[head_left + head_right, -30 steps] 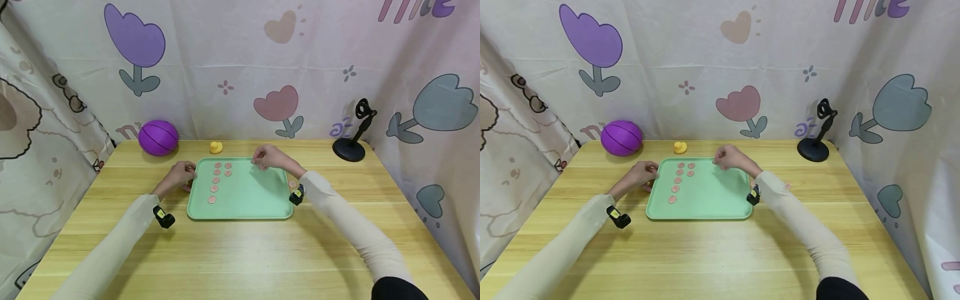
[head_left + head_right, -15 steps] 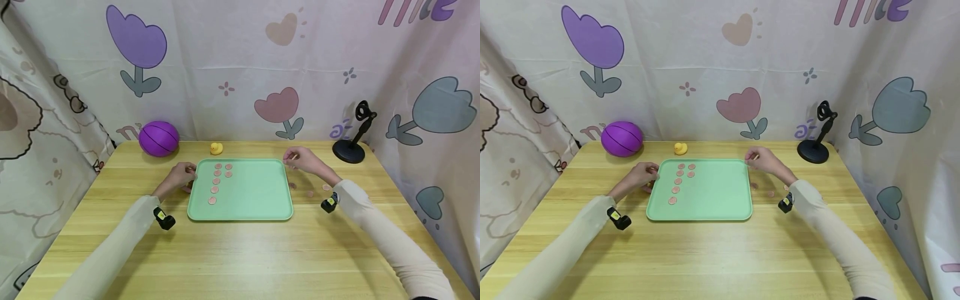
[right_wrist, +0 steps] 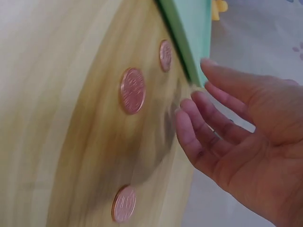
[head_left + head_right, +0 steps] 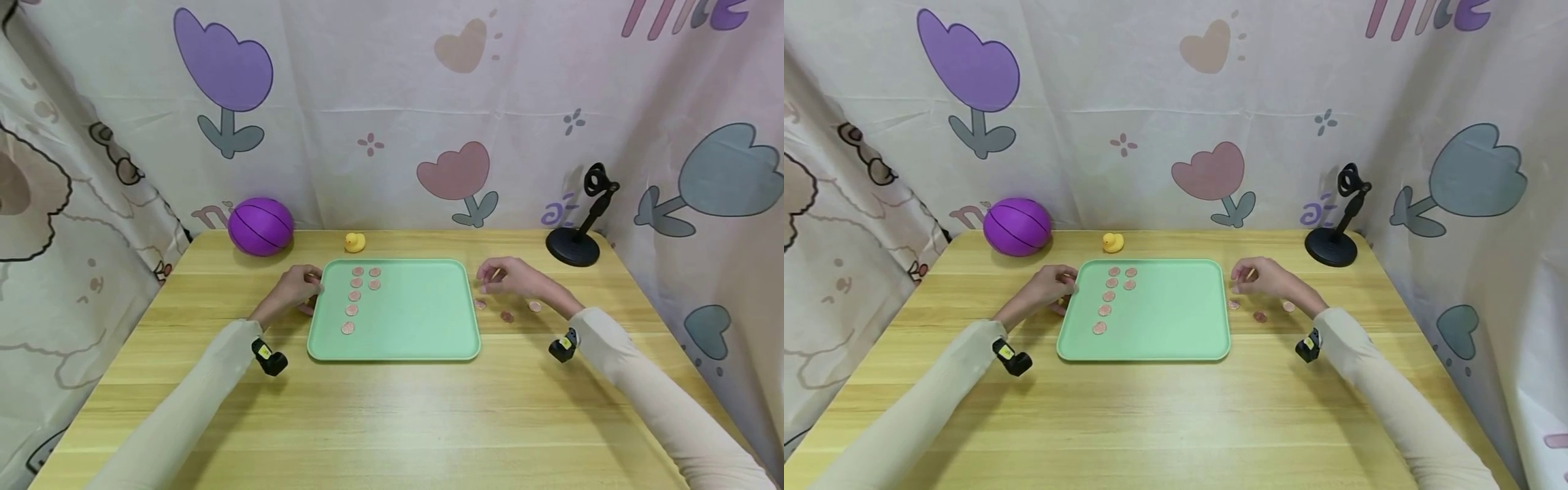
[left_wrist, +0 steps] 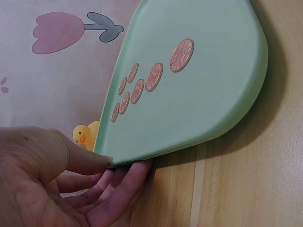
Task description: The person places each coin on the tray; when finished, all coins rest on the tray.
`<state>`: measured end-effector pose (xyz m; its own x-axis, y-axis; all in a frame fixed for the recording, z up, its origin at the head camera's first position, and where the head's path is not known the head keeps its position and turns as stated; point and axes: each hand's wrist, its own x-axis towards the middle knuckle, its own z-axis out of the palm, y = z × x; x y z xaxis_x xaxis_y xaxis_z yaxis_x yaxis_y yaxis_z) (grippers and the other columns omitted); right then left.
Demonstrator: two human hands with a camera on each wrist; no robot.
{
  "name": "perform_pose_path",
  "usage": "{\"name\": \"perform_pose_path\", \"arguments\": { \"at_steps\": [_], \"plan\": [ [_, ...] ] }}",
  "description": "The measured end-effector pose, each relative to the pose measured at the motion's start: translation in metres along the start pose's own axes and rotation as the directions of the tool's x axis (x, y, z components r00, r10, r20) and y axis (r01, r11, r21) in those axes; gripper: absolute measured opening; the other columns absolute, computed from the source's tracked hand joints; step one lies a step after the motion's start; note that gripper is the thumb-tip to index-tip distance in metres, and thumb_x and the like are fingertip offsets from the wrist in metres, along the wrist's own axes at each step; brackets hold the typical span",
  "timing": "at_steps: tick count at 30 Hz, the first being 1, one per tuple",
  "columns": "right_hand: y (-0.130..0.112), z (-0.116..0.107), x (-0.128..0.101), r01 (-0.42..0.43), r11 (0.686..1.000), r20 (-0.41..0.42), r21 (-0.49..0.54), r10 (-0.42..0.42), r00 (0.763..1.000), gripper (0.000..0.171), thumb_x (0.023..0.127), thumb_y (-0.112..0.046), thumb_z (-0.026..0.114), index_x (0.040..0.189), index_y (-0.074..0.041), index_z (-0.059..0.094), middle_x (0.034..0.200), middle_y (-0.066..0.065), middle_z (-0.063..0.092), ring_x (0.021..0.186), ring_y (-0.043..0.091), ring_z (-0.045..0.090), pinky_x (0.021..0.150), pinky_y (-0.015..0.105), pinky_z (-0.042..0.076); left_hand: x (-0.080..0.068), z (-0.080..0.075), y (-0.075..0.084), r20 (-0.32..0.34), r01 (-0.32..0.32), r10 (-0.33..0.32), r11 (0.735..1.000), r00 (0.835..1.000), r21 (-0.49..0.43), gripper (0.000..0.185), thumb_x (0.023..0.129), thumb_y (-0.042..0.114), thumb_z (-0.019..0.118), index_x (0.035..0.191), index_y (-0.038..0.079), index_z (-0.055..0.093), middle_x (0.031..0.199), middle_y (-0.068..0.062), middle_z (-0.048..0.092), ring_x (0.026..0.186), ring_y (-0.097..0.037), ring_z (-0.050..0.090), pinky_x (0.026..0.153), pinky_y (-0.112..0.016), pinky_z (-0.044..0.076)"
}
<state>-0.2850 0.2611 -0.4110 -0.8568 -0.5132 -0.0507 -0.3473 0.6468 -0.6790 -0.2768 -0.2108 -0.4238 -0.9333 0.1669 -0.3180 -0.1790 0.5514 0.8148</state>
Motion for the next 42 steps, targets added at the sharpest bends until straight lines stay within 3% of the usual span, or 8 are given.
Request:
{"name": "perform_pose_path", "arguments": {
  "at_steps": [4, 7, 12, 20, 24, 30, 37, 42],
  "plan": [
    [0.001, 0.004, -0.005, -0.052, 0.998, 0.091, 0.021, 0.05, 0.995, 0.027, 0.094, -0.013, 0.079, 0.115, 0.0, 0.066, 0.103, 0.013, 0.067, 0.093, 0.024, 0.061, 0.084, 0.033, 0.056, -0.001, 0.001, 0.001, 0.004, -0.005, 0.005, 1.0, 1.0, -0.004, 0.046, 0.105, 0.003, 0.049, 0.149, -0.009, 0.044, 0.119, -0.023, 0.057, 0.099, -0.028, 0.06, 0.072, -0.037, 0.068],
    [0.002, 0.008, -0.008, -0.094, 0.991, 0.14, 0.09, 0.081, 0.987, 0.03, 0.095, -0.013, 0.078, 0.117, 0.002, 0.064, 0.102, 0.016, 0.062, 0.083, 0.024, 0.06, 0.069, 0.03, 0.058, -0.001, 0.001, 0.001, 0.005, -0.005, 0.005, 1.0, 1.0, -0.001, 0.046, 0.105, 0.003, 0.05, 0.149, -0.009, 0.044, 0.12, -0.024, 0.057, 0.099, -0.028, 0.06, 0.072, -0.037, 0.068],
    [0.007, 0.015, -0.01, -0.08, 0.986, 0.163, 0.149, 0.055, 0.985, 0.024, 0.099, -0.007, 0.072, 0.117, 0.003, 0.062, 0.099, 0.018, 0.054, 0.073, 0.023, 0.056, 0.049, 0.028, 0.055, 0.0, 0.001, 0.001, -0.01, 0.0, 0.0, 1.0, 1.0, 0.012, 0.045, 0.104, 0.002, 0.052, 0.147, -0.009, 0.045, 0.117, -0.022, 0.057, 0.095, -0.027, 0.06, 0.069, -0.036, 0.068],
    [0.007, 0.016, -0.007, -0.053, 0.993, 0.166, 0.11, 0.034, 0.986, 0.014, 0.102, -0.005, 0.067, 0.111, 0.003, 0.061, 0.095, 0.016, 0.054, 0.067, 0.02, 0.055, 0.045, 0.027, 0.053, 0.002, 0.001, 0.0, -0.025, -0.014, 0.015, 1.0, 1.0, 0.011, 0.044, 0.102, 0.001, 0.055, 0.143, -0.01, 0.049, 0.113, -0.02, 0.057, 0.088, -0.024, 0.061, 0.066, -0.036, 0.068],
    [0.004, 0.013, -0.005, -0.074, 0.995, 0.184, 0.073, 0.06, 0.981, 0.012, 0.102, -0.005, 0.067, 0.108, 0.002, 0.06, 0.092, 0.013, 0.056, 0.067, 0.02, 0.056, 0.05, 0.027, 0.054, 0.003, 0.0, -0.001, -0.023, -0.004, 0.004, 1.0, 1.0, 0.009, 0.044, 0.102, 0.001, 0.055, 0.144, -0.009, 0.048, 0.114, -0.02, 0.057, 0.089, -0.024, 0.061, 0.067, -0.035, 0.068],
    [-0.002, 0.005, 0.003, 0.003, 0.998, 0.057, -0.06, 0.001, 0.998, 0.009, 0.096, 0.002, 0.072, 0.094, 0.0, 0.064, 0.091, 0.01, 0.067, 0.084, 0.018, 0.059, 0.074, 0.023, 0.054, 0.002, 0.0, -0.001, -0.018, 0.002, -0.002, 1.0, 1.0, 0.011, 0.044, 0.103, 0.001, 0.052, 0.146, -0.008, 0.046, 0.115, -0.021, 0.057, 0.093, -0.025, 0.06, 0.068, -0.035, 0.068],
    [-0.017, 0.009, 0.017, 0.015, 0.999, -0.092, -0.04, -0.019, 0.996, 0.004, 0.097, 0.003, 0.07, 0.098, 0.004, 0.066, 0.092, 0.015, 0.067, 0.084, 0.02, 0.06, 0.071, 0.017, 0.051, 0.001, -0.001, 0.001, -0.008, 0.009, -0.009, 1.0, 1.0, 0.001, 0.045, 0.103, 0.001, 0.053, 0.147, -0.009, 0.046, 0.116, -0.021, 0.058, 0.094, -0.026, 0.061, 0.069, -0.035, 0.068],
    [-0.03, 0.022, 0.035, -0.004, 0.999, -0.131, 0.038, 0.008, 0.991, 0.009, 0.097, -0.002, 0.073, 0.101, 0.004, 0.071, 0.092, 0.015, 0.07, 0.082, 0.021, 0.063, 0.069, 0.02, 0.056, 0.001, -0.006, 0.005, 0.017, 0.01, -0.01, 1.0, 1.0, -0.009, 0.047, 0.102, 0.002, 0.056, 0.146, -0.012, 0.046, 0.115, -0.023, 0.059, 0.089, -0.025, 0.064, 0.066, -0.034, 0.068]
  ]
}}
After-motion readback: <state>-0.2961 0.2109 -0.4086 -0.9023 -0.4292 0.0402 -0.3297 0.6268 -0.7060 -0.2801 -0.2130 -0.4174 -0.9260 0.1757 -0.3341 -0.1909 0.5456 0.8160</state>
